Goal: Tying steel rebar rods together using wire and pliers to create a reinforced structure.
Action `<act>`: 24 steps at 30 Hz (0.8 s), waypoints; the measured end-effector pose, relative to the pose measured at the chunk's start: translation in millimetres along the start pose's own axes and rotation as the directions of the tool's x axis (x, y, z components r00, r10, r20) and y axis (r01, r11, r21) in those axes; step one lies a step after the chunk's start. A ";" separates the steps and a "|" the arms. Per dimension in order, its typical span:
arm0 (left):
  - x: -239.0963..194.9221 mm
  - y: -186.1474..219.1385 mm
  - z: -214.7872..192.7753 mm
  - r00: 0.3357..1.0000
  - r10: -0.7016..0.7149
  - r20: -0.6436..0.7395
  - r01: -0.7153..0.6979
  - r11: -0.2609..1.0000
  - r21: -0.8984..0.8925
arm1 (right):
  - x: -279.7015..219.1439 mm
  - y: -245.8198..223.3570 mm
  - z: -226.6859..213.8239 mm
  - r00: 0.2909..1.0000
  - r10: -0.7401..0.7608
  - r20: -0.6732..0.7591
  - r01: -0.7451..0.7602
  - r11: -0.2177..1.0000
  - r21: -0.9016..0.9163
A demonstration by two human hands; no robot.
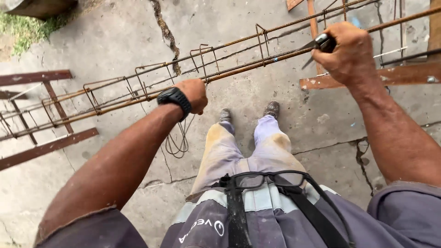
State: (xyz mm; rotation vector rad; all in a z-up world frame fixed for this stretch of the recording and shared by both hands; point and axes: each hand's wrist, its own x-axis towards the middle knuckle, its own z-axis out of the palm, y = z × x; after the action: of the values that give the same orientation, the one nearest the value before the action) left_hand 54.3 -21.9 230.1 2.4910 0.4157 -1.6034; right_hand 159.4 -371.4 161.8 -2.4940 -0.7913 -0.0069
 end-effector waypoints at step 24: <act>47.2 -21.2 20.4 0.698 0.598 -0.393 -0.397 0.781 0.483 | -54.9 -265.3 213.9 0.559 0.702 0.442 -0.474 -0.166 0.864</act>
State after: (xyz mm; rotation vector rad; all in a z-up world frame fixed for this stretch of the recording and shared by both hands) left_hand 48.4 -0.3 179.2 2.9330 -0.5607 -0.8048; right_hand -60.6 -114.1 94.5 -1.2307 0.5665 0.4578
